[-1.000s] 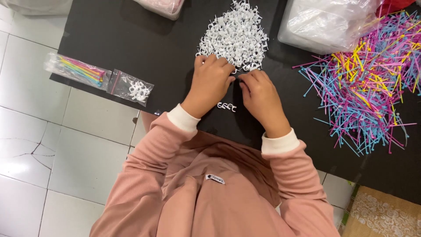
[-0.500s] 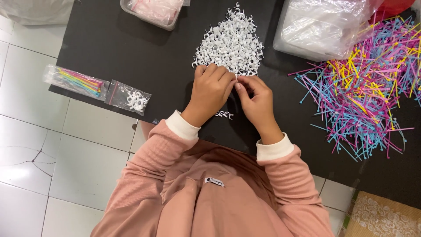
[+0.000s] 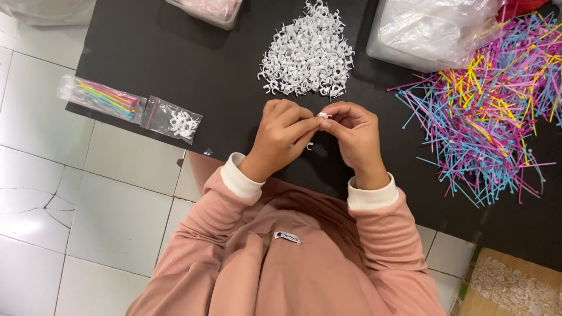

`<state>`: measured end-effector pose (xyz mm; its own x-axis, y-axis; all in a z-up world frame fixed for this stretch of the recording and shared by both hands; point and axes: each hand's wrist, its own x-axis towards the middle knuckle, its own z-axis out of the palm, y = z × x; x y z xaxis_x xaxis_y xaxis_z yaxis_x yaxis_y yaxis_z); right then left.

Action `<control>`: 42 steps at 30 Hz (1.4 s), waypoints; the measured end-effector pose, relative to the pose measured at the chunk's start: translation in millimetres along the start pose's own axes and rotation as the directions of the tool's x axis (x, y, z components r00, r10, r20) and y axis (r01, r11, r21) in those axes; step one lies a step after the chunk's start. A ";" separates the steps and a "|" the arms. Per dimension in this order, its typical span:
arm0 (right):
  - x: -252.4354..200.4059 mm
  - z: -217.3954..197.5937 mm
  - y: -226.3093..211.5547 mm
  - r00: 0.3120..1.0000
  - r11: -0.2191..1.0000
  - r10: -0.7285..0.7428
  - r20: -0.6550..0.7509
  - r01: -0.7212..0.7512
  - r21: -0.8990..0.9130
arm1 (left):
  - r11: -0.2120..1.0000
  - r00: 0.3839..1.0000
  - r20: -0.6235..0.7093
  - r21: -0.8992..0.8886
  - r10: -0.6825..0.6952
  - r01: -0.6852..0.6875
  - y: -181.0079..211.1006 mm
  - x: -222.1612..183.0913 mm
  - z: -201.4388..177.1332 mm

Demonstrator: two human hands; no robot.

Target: The person is organizing and assembling small plastic components, specifically interlocking white clips into a chain.

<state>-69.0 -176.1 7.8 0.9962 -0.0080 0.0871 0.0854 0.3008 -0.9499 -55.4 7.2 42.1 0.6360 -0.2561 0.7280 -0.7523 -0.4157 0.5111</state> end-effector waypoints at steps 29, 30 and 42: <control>-57.8 5.7 -11.3 0.940 0.458 -0.175 0.292 0.340 -0.822 | 0.990 0.913 0.384 0.085 -0.138 0.114 -7.0 -43.6 -20.7; -58.4 5.5 -12.6 0.938 0.453 -0.167 0.304 0.347 -0.821 | 0.989 0.913 0.382 0.083 -0.142 0.119 -7.0 -43.4 -21.4; -53.4 10.4 -2.5 0.936 0.453 -0.156 0.316 0.352 -0.819 | 0.985 0.912 0.372 0.059 -0.171 0.160 -10.6 -48.5 -22.4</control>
<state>-122.6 -166.5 8.7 0.9130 0.2473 0.3244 0.4047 -0.6478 -0.6454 -82.1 43.5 11.7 0.7727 -0.4874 0.4068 -0.6291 -0.5022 0.5933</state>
